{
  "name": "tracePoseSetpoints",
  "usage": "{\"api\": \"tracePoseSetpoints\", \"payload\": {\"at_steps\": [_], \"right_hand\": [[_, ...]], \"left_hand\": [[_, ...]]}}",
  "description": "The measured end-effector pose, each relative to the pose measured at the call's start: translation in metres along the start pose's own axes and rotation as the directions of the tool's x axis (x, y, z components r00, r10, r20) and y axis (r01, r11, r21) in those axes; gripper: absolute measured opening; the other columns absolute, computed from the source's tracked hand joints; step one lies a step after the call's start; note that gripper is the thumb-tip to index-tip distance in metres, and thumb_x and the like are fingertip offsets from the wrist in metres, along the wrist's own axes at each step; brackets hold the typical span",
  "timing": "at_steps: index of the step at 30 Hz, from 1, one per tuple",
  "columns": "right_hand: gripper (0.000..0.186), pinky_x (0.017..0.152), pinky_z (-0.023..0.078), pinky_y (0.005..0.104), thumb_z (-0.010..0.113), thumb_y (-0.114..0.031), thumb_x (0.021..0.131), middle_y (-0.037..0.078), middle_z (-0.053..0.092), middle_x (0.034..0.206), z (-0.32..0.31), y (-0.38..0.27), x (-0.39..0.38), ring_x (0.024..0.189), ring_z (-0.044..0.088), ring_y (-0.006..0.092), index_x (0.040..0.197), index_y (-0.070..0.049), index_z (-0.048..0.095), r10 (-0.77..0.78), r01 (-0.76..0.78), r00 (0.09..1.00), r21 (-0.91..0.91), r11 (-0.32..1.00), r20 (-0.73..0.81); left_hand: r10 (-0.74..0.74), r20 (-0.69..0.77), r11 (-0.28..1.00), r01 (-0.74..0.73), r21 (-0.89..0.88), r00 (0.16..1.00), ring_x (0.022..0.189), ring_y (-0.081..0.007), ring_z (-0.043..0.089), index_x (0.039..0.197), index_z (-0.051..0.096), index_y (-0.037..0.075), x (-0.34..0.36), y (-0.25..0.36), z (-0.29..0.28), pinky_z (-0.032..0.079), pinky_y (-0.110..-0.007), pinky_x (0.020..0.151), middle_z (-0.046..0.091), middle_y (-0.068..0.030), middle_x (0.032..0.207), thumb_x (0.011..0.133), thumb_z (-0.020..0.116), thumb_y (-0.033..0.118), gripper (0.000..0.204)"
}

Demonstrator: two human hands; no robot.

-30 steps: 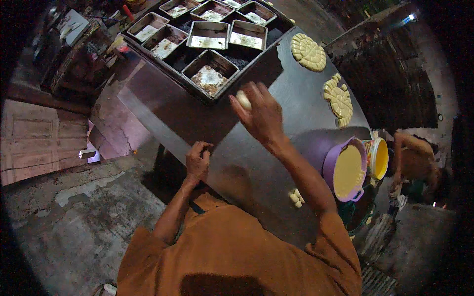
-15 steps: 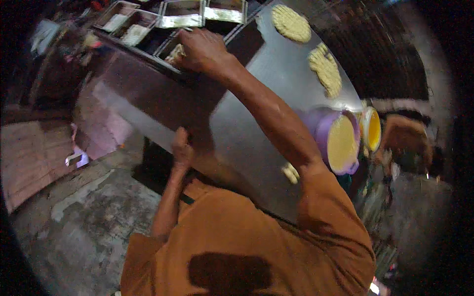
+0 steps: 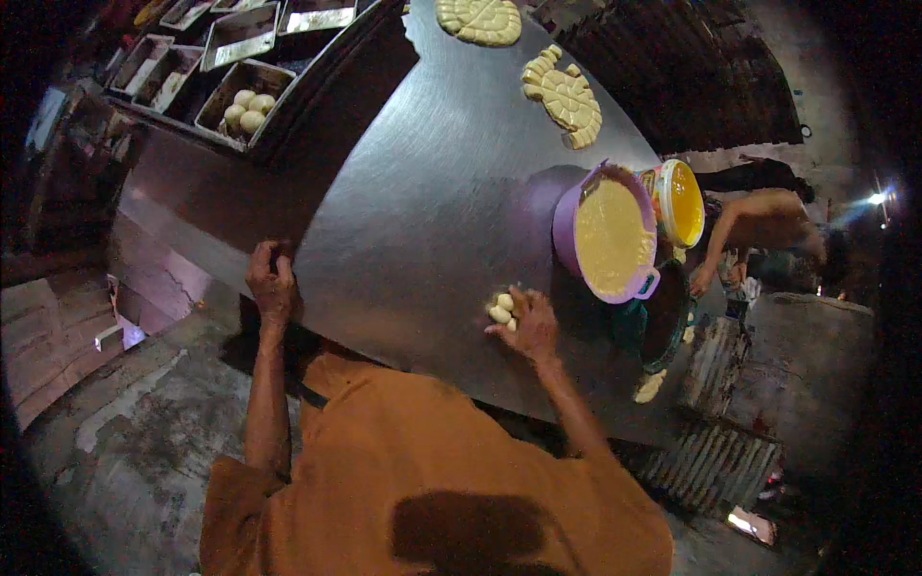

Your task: The person prepares dough for baking by hand-dipping small pieces into liquid and paste mixtures, folding them, and placing the shaped dough into metal molds on the table.

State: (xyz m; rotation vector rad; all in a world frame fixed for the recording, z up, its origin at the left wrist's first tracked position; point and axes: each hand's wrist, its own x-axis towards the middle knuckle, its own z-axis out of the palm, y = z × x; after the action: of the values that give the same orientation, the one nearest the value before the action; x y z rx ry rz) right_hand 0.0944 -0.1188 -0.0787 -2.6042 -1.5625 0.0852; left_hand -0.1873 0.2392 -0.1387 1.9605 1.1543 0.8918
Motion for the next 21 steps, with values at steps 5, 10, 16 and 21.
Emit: {"api": "tracePoseSetpoints", "payload": {"at_steps": [5,10,16,21], "right_hand": [[0.054,0.071,0.051,0.0423,0.077,-0.045,0.077,0.013,0.059,0.103,0.049,0.006,-0.012,0.091,0.06,0.0324,0.114,-0.009,0.059,0.016,-0.023,0.984,-0.038,0.999,-0.177],[0.033,0.06,0.048,0.039,0.071,-0.035,0.086,0.011,0.057,0.087,0.058,0.018,0.009,0.073,0.059,0.0258,0.099,-0.007,0.06,0.108,-0.062,0.969,0.205,0.977,-0.22],[0.033,0.058,0.042,0.0324,0.061,-0.035,0.094,0.006,0.055,0.072,-0.01,-0.053,0.148,0.068,0.053,0.0148,0.09,-0.003,0.062,0.126,-0.303,0.943,0.633,0.712,0.309],[0.032,0.07,0.049,0.0351,0.062,-0.032,0.094,0.014,0.066,0.085,-0.099,-0.257,0.327,0.079,0.065,0.0234,0.099,-0.001,0.064,-0.157,0.169,0.984,0.768,0.617,-0.091]], "left_hand": [[-0.061,-0.053,0.991,0.067,0.116,0.997,0.085,-0.0334,0.064,0.093,0.066,0.0,-0.002,-0.002,0.006,0.05,-0.041,0.078,0.066,-0.0159,0.091,0.08,0.053,0.003,0.019],[-0.05,-0.033,0.999,0.05,-0.011,0.998,0.084,-0.0341,0.064,0.092,0.065,0.0,-0.002,0.004,0.003,0.05,-0.041,0.076,0.066,-0.0162,0.09,0.078,0.053,0.003,0.018],[0.045,-0.01,0.999,-0.044,0.021,0.999,0.08,-0.0338,0.064,0.094,0.065,0.001,-0.005,-0.018,0.008,0.052,-0.04,0.071,0.064,-0.017,0.09,0.079,0.056,0.005,0.018],[0.065,0.025,0.997,-0.066,0.04,0.998,0.077,-0.0343,0.064,0.101,0.065,0.005,-0.016,-0.036,0.011,0.053,-0.038,0.067,0.065,-0.0159,0.09,0.079,0.06,0.006,0.022]]}}
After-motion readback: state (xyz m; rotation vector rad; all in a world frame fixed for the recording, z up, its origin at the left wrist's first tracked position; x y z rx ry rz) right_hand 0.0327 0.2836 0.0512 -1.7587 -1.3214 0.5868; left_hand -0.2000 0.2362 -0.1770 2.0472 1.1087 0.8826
